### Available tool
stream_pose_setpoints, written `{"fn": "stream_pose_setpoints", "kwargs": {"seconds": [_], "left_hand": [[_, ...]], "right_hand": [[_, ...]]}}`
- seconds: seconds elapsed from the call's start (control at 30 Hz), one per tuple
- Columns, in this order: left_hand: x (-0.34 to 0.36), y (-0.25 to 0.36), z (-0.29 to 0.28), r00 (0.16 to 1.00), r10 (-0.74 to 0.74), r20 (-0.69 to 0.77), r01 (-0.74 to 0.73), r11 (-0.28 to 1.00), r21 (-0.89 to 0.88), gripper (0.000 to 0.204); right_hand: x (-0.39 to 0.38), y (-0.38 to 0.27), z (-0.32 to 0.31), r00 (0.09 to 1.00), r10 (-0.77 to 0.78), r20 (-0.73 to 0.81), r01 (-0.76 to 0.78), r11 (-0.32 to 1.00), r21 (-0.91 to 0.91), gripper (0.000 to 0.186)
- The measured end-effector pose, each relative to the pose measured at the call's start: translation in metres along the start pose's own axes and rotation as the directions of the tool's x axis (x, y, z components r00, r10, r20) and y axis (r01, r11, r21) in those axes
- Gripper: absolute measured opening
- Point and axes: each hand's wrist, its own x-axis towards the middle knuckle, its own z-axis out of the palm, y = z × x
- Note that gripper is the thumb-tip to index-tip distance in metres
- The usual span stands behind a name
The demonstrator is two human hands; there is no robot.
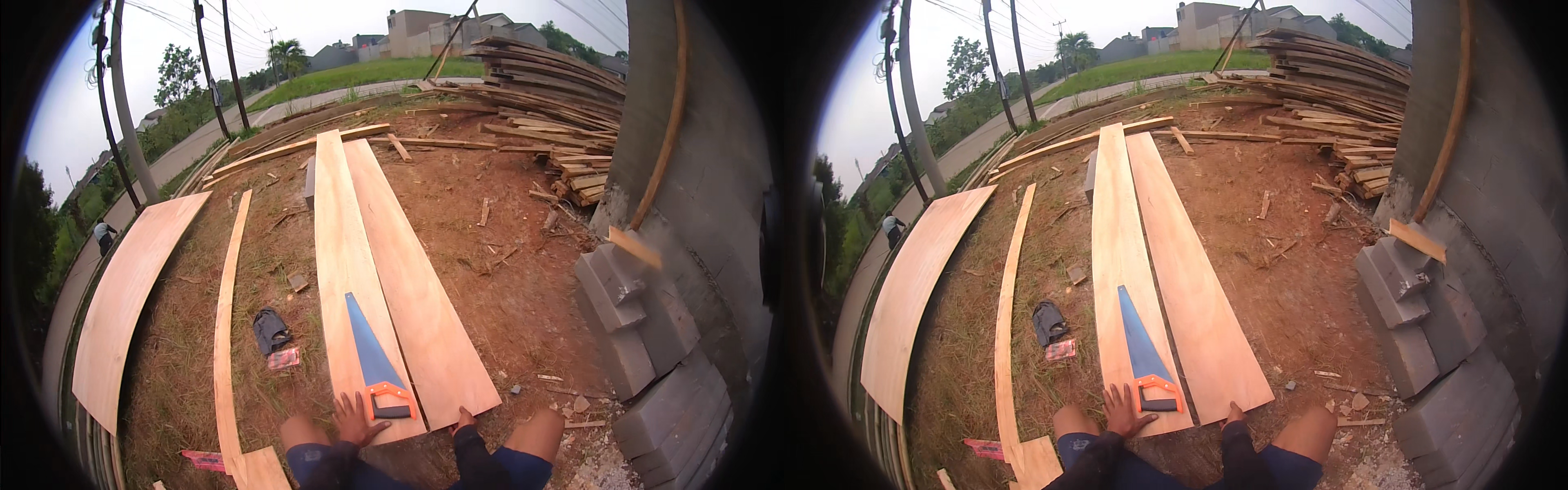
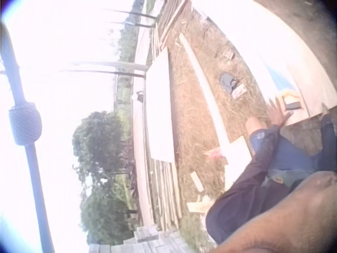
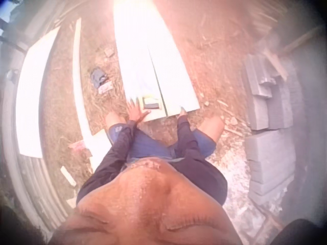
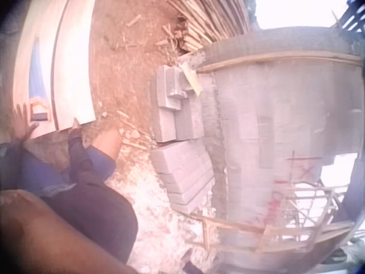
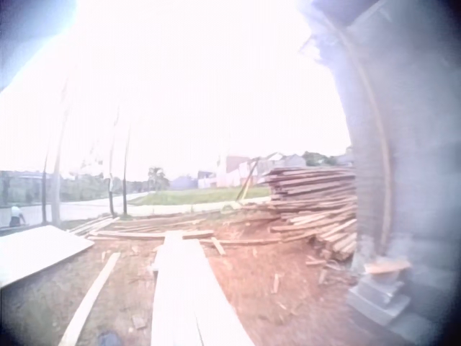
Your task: The person uses a hand saw to cut a large plank of wood placed on the ground. They hold the wood steady with one hand and saw along a marked line with the other, completing the cut and separating the plank into two pieces.
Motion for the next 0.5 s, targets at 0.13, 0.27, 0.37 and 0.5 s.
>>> {"fn": "stream_pose_setpoints", "kwargs": {"seconds": [0.13, 0.27, 0.37, 0.5], "left_hand": [[0.01, 0.032, -0.005, 0.992, 0.014, 0.125, -0.014, 1.0, -0.002, 0.137], [0.033, -0.014, -0.063, 0.984, 0.116, 0.132, -0.093, 0.981, -0.168, 0.132], [0.01, 0.008, -0.118, 0.997, 0.072, 0.022, -0.069, 0.991, -0.111, 0.121], [-0.043, 0.031, -0.209, 0.997, 0.056, 0.054, -0.054, 0.998, -0.043, 0.106]], "right_hand": [[0.012, -0.051, -0.023, 0.951, -0.299, 0.076, 0.273, 0.929, 0.249, 0.05], [-0.059, -0.146, 0.015, 0.914, -0.368, 0.171, 0.25, 0.843, 0.477, 0.05], [-0.133, -0.275, 0.01, 0.872, -0.449, 0.196, 0.283, 0.789, 0.546, 0.049], [-0.3, -0.461, 0.046, 0.805, -0.559, 0.198, 0.415, 0.77, 0.485, 0.044]]}}
